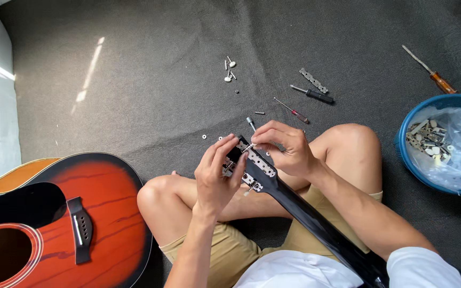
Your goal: The person assembles a guitar headstock by inserting tuning pegs into the pre-drilled holes, placing washers and nuts over them, and tightening them using a screwdriver and a specialized three-way wrench.
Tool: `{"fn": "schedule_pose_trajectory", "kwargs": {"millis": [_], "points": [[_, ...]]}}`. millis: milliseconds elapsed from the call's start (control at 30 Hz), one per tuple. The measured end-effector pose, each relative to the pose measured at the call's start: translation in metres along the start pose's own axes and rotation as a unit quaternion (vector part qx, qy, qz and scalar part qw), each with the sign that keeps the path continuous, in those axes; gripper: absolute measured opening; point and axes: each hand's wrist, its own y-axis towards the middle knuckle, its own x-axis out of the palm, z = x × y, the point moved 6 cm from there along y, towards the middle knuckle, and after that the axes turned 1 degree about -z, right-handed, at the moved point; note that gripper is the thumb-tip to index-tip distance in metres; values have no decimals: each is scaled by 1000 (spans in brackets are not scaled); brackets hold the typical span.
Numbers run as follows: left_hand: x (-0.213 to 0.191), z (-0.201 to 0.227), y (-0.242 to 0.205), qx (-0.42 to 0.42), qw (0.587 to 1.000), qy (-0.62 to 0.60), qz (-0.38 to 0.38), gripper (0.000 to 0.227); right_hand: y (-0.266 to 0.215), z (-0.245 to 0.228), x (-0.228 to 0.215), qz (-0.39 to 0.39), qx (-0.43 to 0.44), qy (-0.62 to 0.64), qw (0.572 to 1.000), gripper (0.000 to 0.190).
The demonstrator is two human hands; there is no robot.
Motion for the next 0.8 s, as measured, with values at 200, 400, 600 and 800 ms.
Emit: {"fn": "schedule_pose_trajectory", "kwargs": {"millis": [200,400,600,800], "points": [[10,-13,-5,44,997,53,-20,31,-1,-3,3,25,-38,-45,998,7],[11,-10,0,94,991,80,-44,27,-6,0,7,62,-111,-78,989,8],[11,-5,5,110,987,106,-54,27,31,-36,5,-109,-203,-101,968,15],[10,-2,7,124,984,112,-56,26,37,-22,16,-255,-360,-221,870,21]]}}
